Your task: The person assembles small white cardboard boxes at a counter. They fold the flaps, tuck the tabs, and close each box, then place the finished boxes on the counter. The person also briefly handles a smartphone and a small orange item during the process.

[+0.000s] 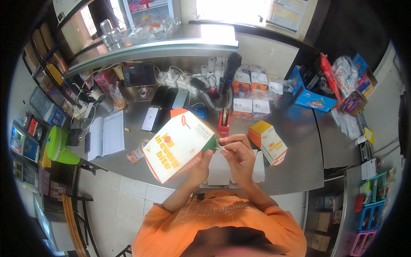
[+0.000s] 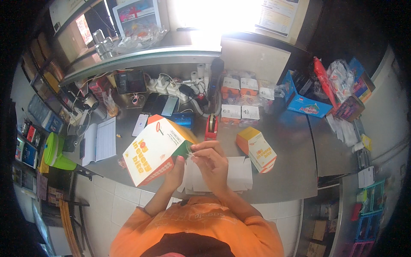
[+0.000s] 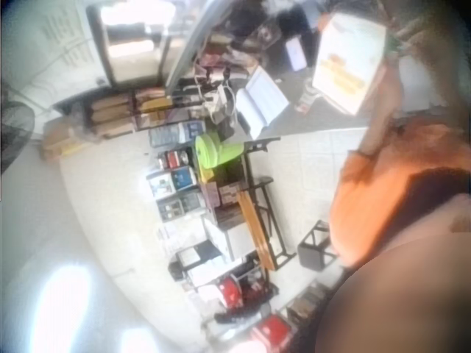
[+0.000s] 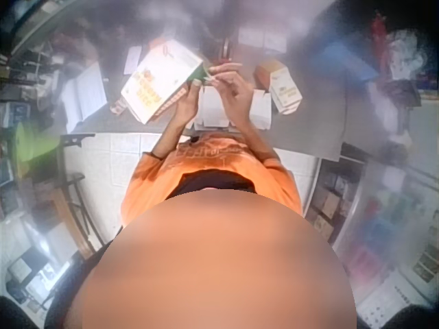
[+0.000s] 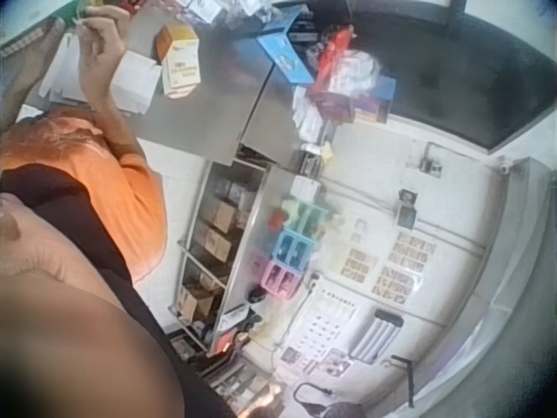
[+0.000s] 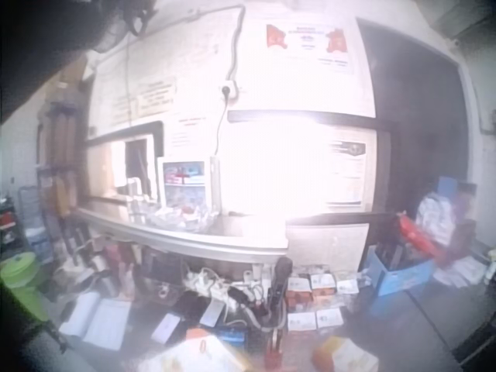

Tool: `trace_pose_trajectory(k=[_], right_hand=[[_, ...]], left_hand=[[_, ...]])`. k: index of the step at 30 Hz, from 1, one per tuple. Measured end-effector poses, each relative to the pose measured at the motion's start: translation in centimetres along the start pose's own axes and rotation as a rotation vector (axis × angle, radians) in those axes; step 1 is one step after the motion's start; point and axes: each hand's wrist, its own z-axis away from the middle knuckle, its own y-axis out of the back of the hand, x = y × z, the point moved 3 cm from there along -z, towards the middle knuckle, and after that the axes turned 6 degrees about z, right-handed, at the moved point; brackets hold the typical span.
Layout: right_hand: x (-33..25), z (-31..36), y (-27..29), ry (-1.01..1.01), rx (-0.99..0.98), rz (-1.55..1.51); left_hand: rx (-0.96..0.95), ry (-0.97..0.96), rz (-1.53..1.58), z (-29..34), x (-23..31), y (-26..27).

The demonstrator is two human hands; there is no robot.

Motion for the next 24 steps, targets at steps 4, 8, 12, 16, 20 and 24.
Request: trace_pose_trajectory(k=[4,8,12,16,20,24], right_hand=[[0.1,-0.1,0.0,0.011,0.052,0.102],[-0.1,0.1,-0.1,0.12,0.108,0.195],[-0.4,0.6,-0.2,0.231,0.196,0.38],[-0.9,1.0,-0.8,0.446,0.156,0.523],[-1.2,1.4,-1.4,0.57,0.098,0.628],[-1.4,1.5,-1.8,0.573,0.101,0.639]], left_hand=[[0.192,0.21,0.086,0.3,-0.1,-0.9],[0.226,0.085,0.131,0.5,0.8,-1.5],[0.22,-0.063,0.079,0.6,1.4,-1.5],[0.281,-0.118,0.1,0.7,1.9,-1.3],[0.418,-0.097,0.046,0.6,1.9,-1.1],[0.451,-0.185,0.042,0.6,1.7,-1.1]])
